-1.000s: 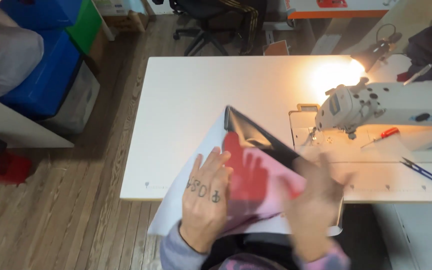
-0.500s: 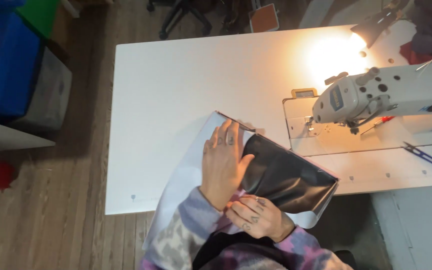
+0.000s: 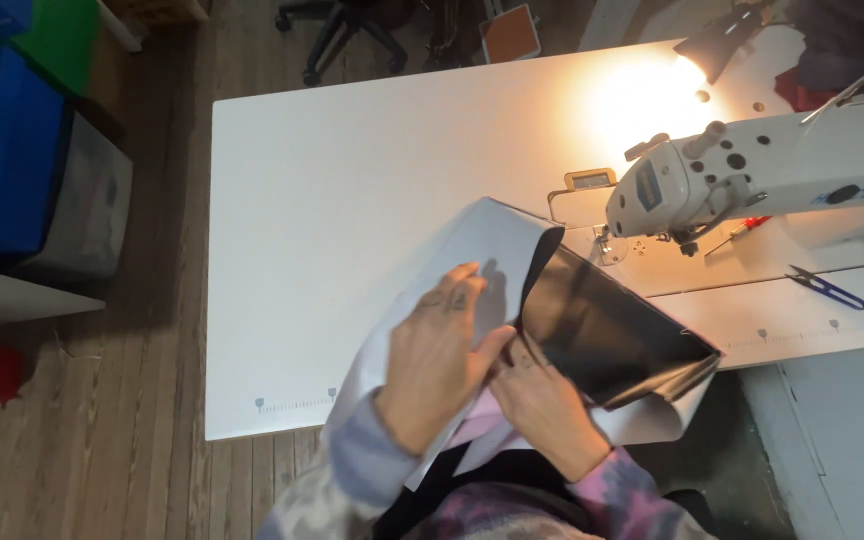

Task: Sewing pieces of pink and black leather together using an industrial sewing machine at a workbench.

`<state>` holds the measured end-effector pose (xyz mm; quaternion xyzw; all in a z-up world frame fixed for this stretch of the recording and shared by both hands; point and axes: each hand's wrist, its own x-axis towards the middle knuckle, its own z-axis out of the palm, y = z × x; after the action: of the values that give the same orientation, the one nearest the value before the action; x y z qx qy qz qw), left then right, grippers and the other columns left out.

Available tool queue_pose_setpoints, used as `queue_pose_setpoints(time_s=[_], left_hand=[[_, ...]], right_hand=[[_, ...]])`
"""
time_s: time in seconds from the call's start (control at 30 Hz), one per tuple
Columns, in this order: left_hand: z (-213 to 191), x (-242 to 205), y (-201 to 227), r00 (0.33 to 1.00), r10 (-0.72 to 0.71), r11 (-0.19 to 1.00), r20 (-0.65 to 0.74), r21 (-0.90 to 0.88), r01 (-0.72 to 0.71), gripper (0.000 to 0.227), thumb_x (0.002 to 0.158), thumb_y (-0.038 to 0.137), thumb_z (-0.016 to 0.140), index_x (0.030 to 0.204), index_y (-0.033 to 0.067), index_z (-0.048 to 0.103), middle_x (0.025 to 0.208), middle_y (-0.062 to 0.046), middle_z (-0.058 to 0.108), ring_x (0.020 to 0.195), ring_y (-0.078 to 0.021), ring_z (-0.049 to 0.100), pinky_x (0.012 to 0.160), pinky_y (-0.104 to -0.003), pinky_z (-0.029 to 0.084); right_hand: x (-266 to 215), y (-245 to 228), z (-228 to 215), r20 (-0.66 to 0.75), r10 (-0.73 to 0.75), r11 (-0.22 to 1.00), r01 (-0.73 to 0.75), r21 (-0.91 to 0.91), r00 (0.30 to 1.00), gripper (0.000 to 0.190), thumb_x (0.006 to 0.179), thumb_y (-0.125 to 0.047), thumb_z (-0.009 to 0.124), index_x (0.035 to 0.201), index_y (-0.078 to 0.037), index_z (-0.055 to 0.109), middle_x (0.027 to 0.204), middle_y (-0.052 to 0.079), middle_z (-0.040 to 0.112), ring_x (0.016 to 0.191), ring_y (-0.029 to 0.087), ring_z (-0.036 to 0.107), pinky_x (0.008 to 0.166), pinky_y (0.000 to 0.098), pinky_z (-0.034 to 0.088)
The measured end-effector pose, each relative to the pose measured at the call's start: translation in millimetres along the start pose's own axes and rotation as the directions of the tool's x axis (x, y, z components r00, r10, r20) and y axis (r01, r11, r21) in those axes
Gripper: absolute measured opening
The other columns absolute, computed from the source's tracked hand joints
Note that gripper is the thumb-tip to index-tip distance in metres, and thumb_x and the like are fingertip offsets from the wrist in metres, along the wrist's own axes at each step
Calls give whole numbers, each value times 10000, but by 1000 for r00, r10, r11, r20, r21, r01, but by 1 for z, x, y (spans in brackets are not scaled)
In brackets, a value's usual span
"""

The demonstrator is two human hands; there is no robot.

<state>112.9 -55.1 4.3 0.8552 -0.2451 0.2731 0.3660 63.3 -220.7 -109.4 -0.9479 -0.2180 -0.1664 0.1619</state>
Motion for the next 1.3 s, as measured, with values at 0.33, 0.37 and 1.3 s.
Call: queue_pose_setpoints(time_s=[0.33, 0.37, 1.3], left_hand=[[1, -8, -3, 814, -390, 919, 429, 231, 319, 237, 987, 167, 627, 1179, 29, 600, 1193, -140, 668, 1055, -317, 692, 839, -414, 571], [-14, -16, -2, 931, -187, 979, 312, 137, 151, 294, 898, 126, 650, 1157, -2, 595, 1197, -172, 660, 1085, -369, 696, 852, -421, 579], [23, -22, -49, 838, -512, 729, 192, -418, 541, 200, 983, 123, 680, 1088, -35, 744, 993, -149, 771, 863, -204, 752, 738, -306, 609]], right_hand=[[-12, 18, 9, 22, -110, 989, 107, 104, 994, 359, 869, -182, 673, 1157, 30, 695, 1174, 212, 707, 1131, 314, 634, 911, 391, 530], [-13, 25, 3, 54, 41, 984, -50, 172, 998, 432, 864, -221, 704, 1191, 59, 669, 1164, 231, 700, 1092, 334, 639, 879, 401, 532], [-109, 137, 210, 204, 73, 894, -155, 421, 976, 487, 898, -228, 697, 1285, 57, 618, 1232, 219, 668, 1125, 325, 627, 915, 404, 521]])
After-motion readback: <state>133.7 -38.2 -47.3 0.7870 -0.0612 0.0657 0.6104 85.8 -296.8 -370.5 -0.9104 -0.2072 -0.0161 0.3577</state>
